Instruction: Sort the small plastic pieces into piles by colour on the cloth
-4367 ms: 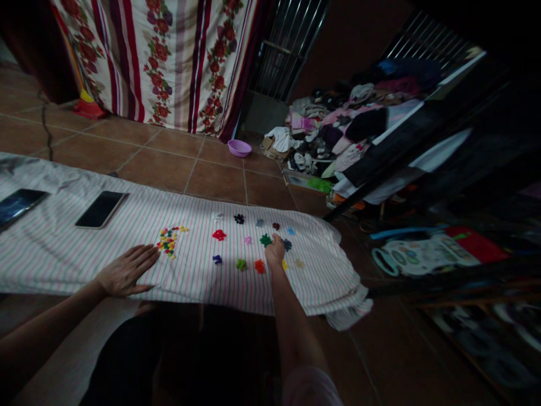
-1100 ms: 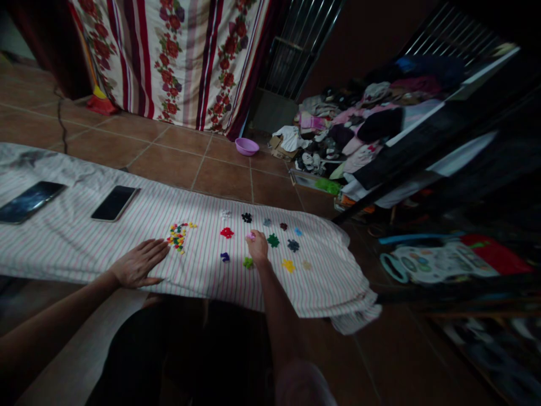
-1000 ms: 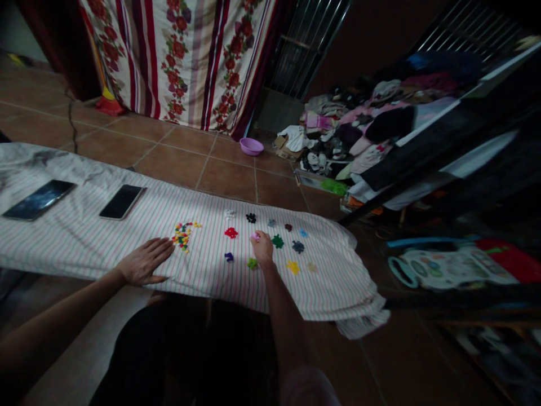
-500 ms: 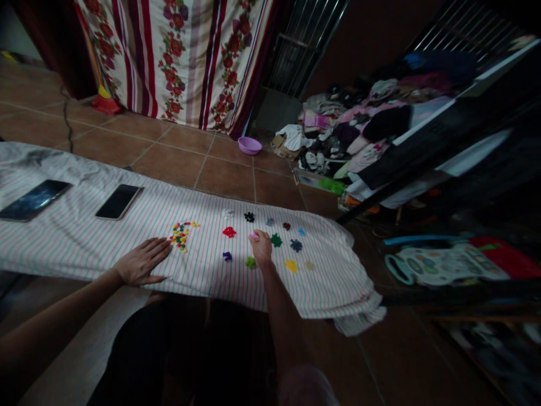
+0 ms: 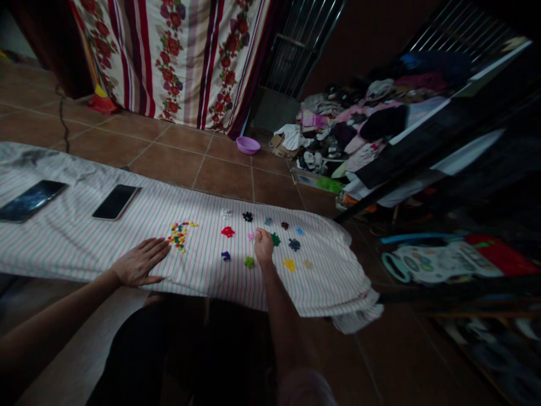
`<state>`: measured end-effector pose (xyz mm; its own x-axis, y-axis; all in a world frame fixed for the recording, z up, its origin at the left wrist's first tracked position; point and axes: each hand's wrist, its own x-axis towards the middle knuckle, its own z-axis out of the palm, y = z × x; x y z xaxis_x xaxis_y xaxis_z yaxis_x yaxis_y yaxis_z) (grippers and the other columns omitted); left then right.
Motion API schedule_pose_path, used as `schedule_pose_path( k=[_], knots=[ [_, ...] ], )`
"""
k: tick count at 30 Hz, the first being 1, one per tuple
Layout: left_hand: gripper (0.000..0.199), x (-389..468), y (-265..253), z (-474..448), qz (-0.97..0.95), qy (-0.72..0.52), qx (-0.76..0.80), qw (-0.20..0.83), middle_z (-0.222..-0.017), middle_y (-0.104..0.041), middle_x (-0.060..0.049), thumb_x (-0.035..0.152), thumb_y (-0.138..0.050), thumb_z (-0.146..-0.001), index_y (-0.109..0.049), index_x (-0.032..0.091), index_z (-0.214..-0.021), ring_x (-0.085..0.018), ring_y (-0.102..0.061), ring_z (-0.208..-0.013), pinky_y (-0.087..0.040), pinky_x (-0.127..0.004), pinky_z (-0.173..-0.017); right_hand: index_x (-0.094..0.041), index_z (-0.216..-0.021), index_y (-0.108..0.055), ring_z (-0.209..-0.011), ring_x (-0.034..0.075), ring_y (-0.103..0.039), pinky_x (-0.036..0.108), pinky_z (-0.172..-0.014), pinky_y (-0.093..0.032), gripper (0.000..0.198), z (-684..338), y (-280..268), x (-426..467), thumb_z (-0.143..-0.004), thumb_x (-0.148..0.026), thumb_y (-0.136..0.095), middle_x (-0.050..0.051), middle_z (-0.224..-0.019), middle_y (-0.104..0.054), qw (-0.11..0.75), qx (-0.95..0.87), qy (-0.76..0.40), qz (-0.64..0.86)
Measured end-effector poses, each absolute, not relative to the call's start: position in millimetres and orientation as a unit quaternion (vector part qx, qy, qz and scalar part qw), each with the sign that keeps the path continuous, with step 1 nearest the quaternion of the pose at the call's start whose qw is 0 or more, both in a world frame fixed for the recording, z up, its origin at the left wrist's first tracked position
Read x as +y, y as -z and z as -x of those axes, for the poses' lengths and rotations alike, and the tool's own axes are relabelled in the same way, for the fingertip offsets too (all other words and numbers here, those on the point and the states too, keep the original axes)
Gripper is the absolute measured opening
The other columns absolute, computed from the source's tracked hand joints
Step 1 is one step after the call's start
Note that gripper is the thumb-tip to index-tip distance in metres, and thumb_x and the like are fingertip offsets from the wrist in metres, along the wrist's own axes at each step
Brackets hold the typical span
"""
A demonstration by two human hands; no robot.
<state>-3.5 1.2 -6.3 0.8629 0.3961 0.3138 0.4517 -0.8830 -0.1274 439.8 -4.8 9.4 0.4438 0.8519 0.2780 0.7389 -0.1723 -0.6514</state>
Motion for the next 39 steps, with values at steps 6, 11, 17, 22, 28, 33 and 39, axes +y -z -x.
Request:
schedule_pose_path(
  k=[6,11,17,22,28,33,39],
  knots=[
    [0.076,1.8,6.1,3.6,0.959,0.148,-0.209,0.117,-0.136,-0.052,-0.028,0.061,-0.048,-0.090,-0.049,0.000,-0.135,-0.041,-0.047,-0.127,-0.038,-0.053,-0.104,-0.014,-0.102,-0.071,-0.101,0.024,-0.062,0.036,-0.095,-0.045,0.038,-444.1,-5.4,-7.8,-0.078,-0.016,-0.042,0.012,-0.103,-0.070,0.332,-0.498,-0.059,0.799],
    [0.076,2.0,6.3,3.6,0.960,0.146,-0.214,0.109,-0.137,-0.052,-0.026,0.062,-0.047,-0.090,-0.049,0.002,-0.136,-0.040,-0.046,-0.128,-0.038,-0.053,-0.104,-0.014,-0.100,-0.071,-0.093,0.022,-0.066,0.035,-0.091,-0.049,0.040,-443.9,4.7,-4.8,-0.073,-0.013,-0.042,0.011,-0.093,-0.071,0.350,-0.489,-0.099,0.793],
    [0.076,2.1,8.4,3.6,0.958,0.151,-0.215,0.112,-0.136,-0.052,-0.026,0.062,-0.045,-0.091,-0.049,0.002,-0.136,-0.040,-0.046,-0.129,-0.038,-0.053,-0.104,-0.015,-0.099,-0.070,-0.088,0.021,-0.068,0.036,-0.088,-0.051,0.039,-446.0,11.2,-3.2,-0.073,-0.015,-0.042,0.010,-0.091,-0.071,0.402,-0.497,-0.130,0.758],
    [0.077,2.3,8.0,3.4,0.958,0.156,-0.212,0.112,-0.136,-0.052,-0.026,0.063,-0.044,-0.091,-0.048,0.001,-0.137,-0.040,-0.046,-0.129,-0.038,-0.053,-0.104,-0.015,-0.100,-0.069,-0.086,0.021,-0.068,0.037,-0.089,-0.052,0.041,-446.6,11.3,-3.8,-0.070,-0.015,-0.041,0.010,-0.095,-0.072,0.415,-0.500,-0.134,0.748],
    [0.076,2.4,7.8,3.7,0.959,0.155,-0.215,0.104,-0.136,-0.052,-0.026,0.063,-0.043,-0.091,-0.048,0.002,-0.137,-0.039,-0.045,-0.129,-0.038,-0.052,-0.104,-0.018,-0.098,-0.069,-0.085,0.019,-0.068,0.037,-0.089,-0.053,0.041,-448.2,12.4,-2.4,-0.068,-0.014,-0.042,0.007,-0.092,-0.073,0.425,-0.500,-0.127,0.744],
    [0.076,3.3,9.6,4.2,0.959,0.158,-0.209,0.112,-0.136,-0.053,-0.025,0.063,-0.044,-0.091,-0.048,0.003,-0.137,-0.039,-0.046,-0.129,-0.038,-0.052,-0.104,-0.017,-0.099,-0.069,-0.088,0.020,-0.069,0.037,-0.087,-0.054,0.042,-449.3,14.1,0.5,-0.067,-0.014,-0.041,0.009,-0.094,-0.073,0.430,-0.496,-0.124,0.744],
    [0.076,2.4,7.6,3.0,0.959,0.153,-0.215,0.107,-0.136,-0.053,-0.025,0.064,-0.042,-0.091,-0.049,0.003,-0.136,-0.039,-0.046,-0.128,-0.038,-0.052,-0.104,-0.018,-0.107,-0.068,-0.094,0.020,-0.069,0.036,-0.092,-0.053,0.048,-449.9,15.3,3.9,-0.067,-0.012,-0.043,0.009,-0.103,-0.072,0.413,-0.513,-0.122,0.743]
  ],
)
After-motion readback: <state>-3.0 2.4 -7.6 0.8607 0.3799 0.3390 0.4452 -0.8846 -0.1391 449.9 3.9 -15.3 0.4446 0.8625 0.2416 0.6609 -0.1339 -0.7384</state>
